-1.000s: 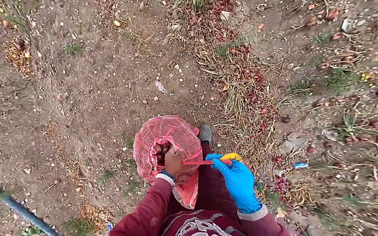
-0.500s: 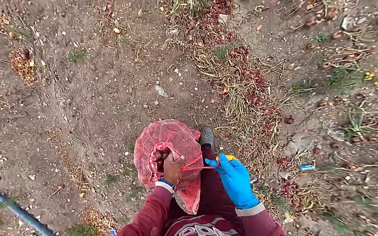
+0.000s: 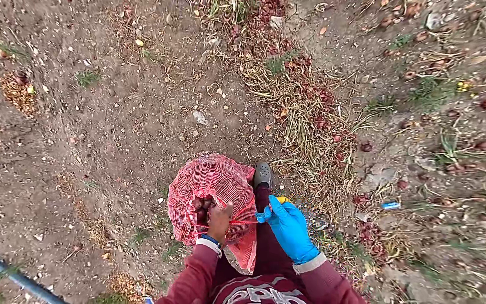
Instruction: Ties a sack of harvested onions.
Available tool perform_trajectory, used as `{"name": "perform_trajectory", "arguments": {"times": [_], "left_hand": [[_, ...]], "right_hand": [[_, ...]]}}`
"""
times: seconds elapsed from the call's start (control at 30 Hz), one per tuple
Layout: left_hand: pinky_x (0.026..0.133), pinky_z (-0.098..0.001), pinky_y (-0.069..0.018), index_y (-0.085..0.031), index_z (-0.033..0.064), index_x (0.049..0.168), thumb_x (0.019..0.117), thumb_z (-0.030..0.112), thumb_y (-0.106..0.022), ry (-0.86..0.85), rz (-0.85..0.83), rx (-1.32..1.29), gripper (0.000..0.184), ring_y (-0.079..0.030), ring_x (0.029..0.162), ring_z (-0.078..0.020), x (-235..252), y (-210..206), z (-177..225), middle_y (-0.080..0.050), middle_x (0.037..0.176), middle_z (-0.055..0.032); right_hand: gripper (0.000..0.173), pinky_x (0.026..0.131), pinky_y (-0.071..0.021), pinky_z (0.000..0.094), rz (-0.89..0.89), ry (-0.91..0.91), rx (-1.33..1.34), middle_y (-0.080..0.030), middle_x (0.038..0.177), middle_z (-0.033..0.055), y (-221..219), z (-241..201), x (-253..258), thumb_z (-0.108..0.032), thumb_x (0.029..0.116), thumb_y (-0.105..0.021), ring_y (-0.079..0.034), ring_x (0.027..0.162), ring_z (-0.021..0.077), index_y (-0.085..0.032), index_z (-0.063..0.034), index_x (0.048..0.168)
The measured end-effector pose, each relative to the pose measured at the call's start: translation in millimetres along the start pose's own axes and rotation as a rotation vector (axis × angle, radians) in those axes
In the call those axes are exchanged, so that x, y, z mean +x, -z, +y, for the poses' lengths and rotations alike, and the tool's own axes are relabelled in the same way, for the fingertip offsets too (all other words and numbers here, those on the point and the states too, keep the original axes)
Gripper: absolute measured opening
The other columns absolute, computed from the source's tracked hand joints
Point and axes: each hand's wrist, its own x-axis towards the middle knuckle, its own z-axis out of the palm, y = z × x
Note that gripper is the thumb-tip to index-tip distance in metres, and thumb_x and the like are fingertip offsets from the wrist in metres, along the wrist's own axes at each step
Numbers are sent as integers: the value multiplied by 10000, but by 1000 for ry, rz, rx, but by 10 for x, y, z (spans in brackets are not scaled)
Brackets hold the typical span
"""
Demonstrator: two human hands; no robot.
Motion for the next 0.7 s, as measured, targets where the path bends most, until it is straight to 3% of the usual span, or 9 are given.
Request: {"name": "perform_trajectory", "arguments": {"times": [0.03,0.07,0.13,0.2,0.27,0.37,0.43,0.57,0.7], "left_hand": [[585,-343,-481,-654,80,1123,1037,379,-617,-13,7,-51,313,-579,673,-167,2,-3,-20,-633,804,-63],[592,-341,-496,-645,83,1149,1046,360,-604,-13,-1,-84,299,-596,682,-168,11,3,-12,-652,822,-66],[620,-349,-536,-628,86,1213,1062,357,-574,-2,-25,-110,315,-641,716,-177,10,19,1,-704,890,-82],[569,-317,-506,-622,100,1232,1072,364,-552,2,-41,-131,317,-607,661,-152,16,17,32,-700,882,-73],[489,-269,-422,-622,112,1152,1085,388,-510,14,-42,-149,306,-507,556,-113,23,-9,15,-623,767,-32],[449,-266,-335,-602,117,1041,1087,426,-495,48,-1,-137,331,-395,492,-105,-6,-58,-61,-467,641,12],[468,-281,-351,-605,118,1044,1075,413,-529,33,-9,-116,306,-408,512,-114,13,-54,-91,-456,641,11],[524,-288,-419,-635,124,1171,1064,362,-567,-29,-27,-139,270,-527,617,-126,-48,43,-128,-627,803,-27],[499,-278,-371,-655,109,1057,1067,378,-557,3,2,-125,286,-470,569,-113,-64,102,-100,-612,785,-21]], "right_hand": [[166,700,-615,418,159,-90,-230,-650,705,71,-148,-94,4,-154,1054,-582,-654,634,217,-672,-101,925],[221,686,-617,421,176,-103,-384,-635,692,82,-175,-109,38,-256,1049,-605,-649,624,223,-664,-87,919],[340,654,-612,418,140,-66,-533,-638,692,104,-99,-54,87,-328,1070,-554,-648,622,231,-674,-41,933],[376,645,-606,413,131,-46,-620,-652,707,113,-6,16,146,-339,1091,-511,-655,635,235,-689,-31,969],[364,659,-598,388,125,-83,-739,-670,726,93,67,49,202,-330,1096,-501,-661,661,216,-719,-50,1013],[265,704,-601,341,86,-198,-944,-720,792,25,117,126,208,-311,1058,-587,-689,720,162,-769,-123,1020],[194,708,-609,316,65,-263,-1043,-756,855,-17,111,229,223,-294,1023,-653,-706,743,124,-796,-166,1052],[152,723,-625,336,22,-299,-1111,-759,917,-12,100,491,255,-274,993,-700,-715,751,128,-769,-160,1066],[218,776,-623,373,-26,-272,-1204,-746,900,11,21,657,249,-316,1030,-639,-719,785,138,-743,-125,1054]]}}
